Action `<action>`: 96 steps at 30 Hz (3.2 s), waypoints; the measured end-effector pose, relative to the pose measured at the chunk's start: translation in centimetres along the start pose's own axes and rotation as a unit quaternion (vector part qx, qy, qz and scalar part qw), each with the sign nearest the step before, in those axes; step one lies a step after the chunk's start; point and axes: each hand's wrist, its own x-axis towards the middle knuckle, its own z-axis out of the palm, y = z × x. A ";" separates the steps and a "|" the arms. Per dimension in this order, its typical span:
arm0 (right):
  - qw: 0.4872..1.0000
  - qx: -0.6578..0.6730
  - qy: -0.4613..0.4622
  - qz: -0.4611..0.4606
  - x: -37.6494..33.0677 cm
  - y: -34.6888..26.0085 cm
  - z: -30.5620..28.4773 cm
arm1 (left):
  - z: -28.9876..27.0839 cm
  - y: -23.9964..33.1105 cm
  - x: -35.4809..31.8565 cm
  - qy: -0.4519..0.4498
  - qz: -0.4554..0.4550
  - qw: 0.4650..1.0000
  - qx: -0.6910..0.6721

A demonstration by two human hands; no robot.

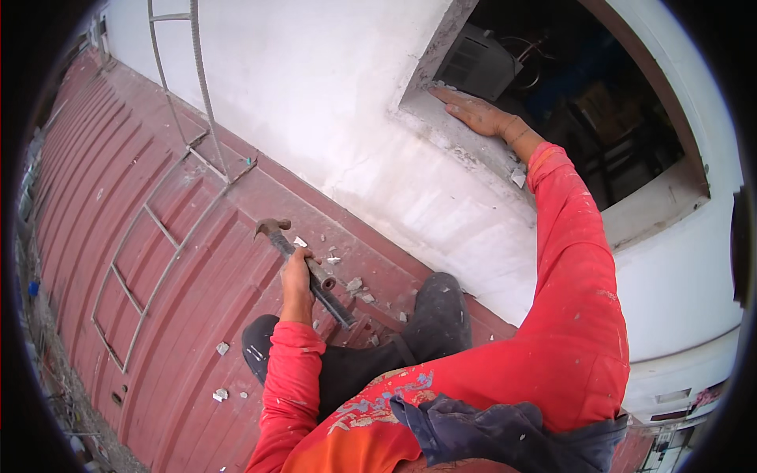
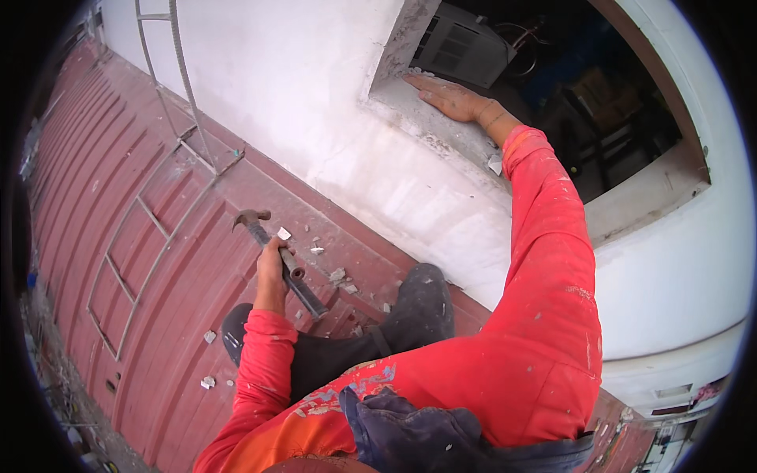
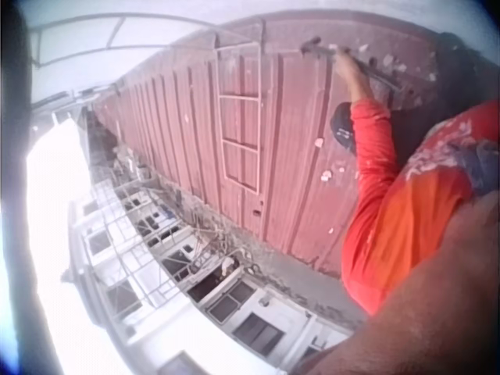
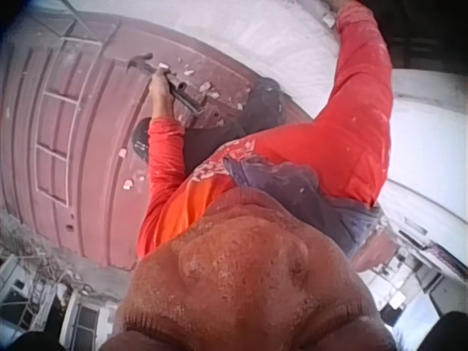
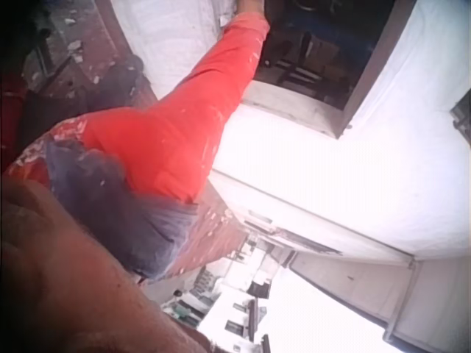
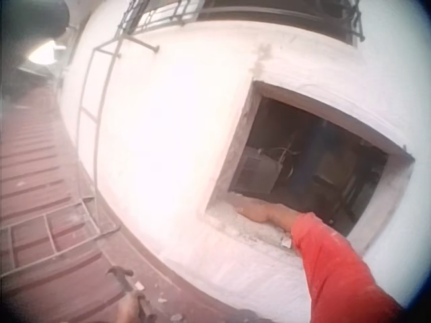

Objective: The person uses a hammer and chisel to break away concrete from a wall opening, first working from the outside on a red corrugated roof and then moving inside the room to continue chipping away the wall from the interior.

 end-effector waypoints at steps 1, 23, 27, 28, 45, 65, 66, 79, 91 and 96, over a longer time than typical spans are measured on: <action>1.000 -0.012 0.003 -0.006 0.5 0.6 -0.1 | -0.2 -0.2 0.5 -0.003 -0.004 1.000 0.000; 0.846 0.015 0.189 0.499 -12.5 -7.7 6.8 | 0.6 -1.4 1.5 -0.040 -0.034 0.999 0.000; 0.847 0.011 0.184 0.499 -6.0 -6.4 6.0 | 1.2 -0.2 0.3 -0.036 -0.043 0.998 -0.005; 0.853 0.023 0.194 0.485 -4.6 -5.6 5.9 | 0.6 -0.4 1.2 -0.041 -0.044 0.998 0.008; 0.844 0.077 0.371 0.378 6.1 1.7 1.5 | 0.6 -1.3 3.2 -0.027 -0.017 0.999 0.006; 0.695 0.006 0.173 0.698 -27.0 1.0 7.0 | -0.4 -1.1 1.8 -0.058 -0.053 0.997 -0.023; 0.704 0.000 0.178 0.687 -25.3 2.2 7.0 | -0.1 -1.1 1.8 -0.043 -0.065 0.996 -0.036; 0.858 0.104 0.326 0.383 3.2 4.7 2.5 | 0.2 -0.5 2.1 -0.031 -0.026 0.997 -0.061; 0.921 -0.067 0.044 0.381 -5.6 -11.2 2.2 | -0.2 3.3 -4.1 -0.014 -0.101 0.992 -0.076; 0.963 0.171 -0.031 0.206 -7.3 -24.7 -4.9 | -2.5 4.7 -10.0 0.033 -0.101 0.993 -0.059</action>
